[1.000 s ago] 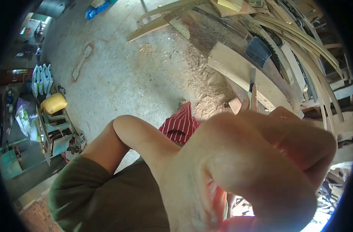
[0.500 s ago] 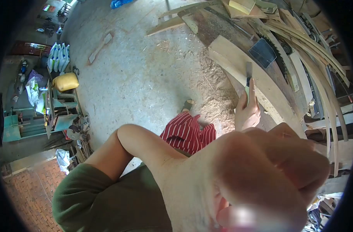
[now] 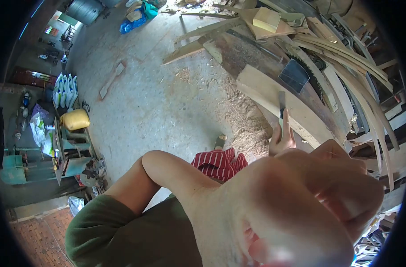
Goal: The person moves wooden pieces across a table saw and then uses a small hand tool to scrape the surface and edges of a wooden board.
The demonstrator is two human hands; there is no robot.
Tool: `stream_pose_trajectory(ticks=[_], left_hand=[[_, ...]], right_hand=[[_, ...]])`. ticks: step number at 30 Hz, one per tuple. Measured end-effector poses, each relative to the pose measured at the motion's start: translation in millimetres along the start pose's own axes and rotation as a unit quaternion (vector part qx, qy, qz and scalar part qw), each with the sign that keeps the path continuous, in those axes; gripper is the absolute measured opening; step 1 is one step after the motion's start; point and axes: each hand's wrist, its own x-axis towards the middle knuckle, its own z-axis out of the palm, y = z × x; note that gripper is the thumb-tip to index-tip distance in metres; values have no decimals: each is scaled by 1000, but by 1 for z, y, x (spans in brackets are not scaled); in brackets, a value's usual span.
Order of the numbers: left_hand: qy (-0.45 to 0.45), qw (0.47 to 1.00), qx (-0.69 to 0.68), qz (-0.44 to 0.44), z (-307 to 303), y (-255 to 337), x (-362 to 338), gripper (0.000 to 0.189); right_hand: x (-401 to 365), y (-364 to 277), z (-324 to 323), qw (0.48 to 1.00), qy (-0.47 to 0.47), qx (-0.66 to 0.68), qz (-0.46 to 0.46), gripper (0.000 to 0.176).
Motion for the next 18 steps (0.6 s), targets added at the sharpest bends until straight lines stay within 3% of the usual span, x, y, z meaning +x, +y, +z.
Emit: stream_pose_trajectory(ticks=[7,13,15,16,17,18], left_hand=[[-68,995,21,-69,-41,14,10,46],[-75,984,-51,-153,-81,25,18,42],[-201,926,23,-319,-121,36,14,36],[-302,908,-5,-290,-142,34,10,28],[-292,899,-186,-269,-147,35,-7,21],[-341,878,-227,-249,-154,45,-6,23]], right_hand=[[25,-36,36,997,-5,56,53,45],[-9,-15,9,986,-26,24,162,44],[-13,-7,-7,980,-16,12,199,43],[-20,-4,-15,975,-15,6,221,43],[-21,11,-7,988,77,5,133,36],[-20,25,3,985,168,4,39,30]])
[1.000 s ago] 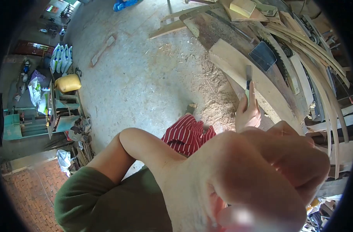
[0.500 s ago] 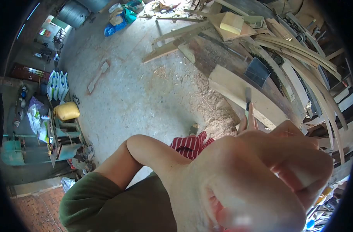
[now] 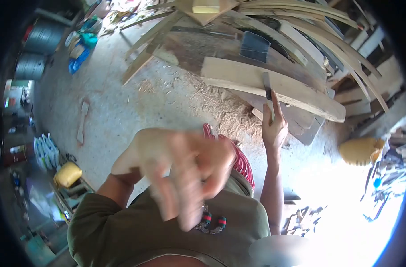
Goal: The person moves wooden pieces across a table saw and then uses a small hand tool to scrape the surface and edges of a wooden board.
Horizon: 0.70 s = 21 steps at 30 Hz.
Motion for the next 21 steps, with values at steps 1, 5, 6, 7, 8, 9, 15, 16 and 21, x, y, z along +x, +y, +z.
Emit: stream_pose_trajectory(ticks=[1,5,6,7,8,9,15,16,21], left_hand=[[-63,998,-22,18,0,10,-8,26],[-148,983,41,99,25,32,-7,25],[-152,982,37,103,20,35,-6,25],[-183,980,41,62,12,40,-7,19],[-213,976,46,19,5,46,-7,14],[-215,973,80,4,1,50,-5,7],[-115,984,135,29,0,34,0,9],[-15,988,125,92,2,24,4,17],[339,932,85,90,42,-9,20,25]], right_hand=[[0,-5,-9,997,-68,-32,29,44],[6,-15,-11,983,-120,-97,100,45],[8,-16,-10,983,-116,-102,102,45],[8,-16,-9,986,-106,-98,85,45],[8,-14,-8,989,-96,-94,68,44],[8,-12,-6,989,-94,-86,67,45],[6,1,-3,989,-84,-126,4,47],[8,-6,-7,975,-129,-166,68,47],[11,33,4,989,-90,-112,-41,44]])
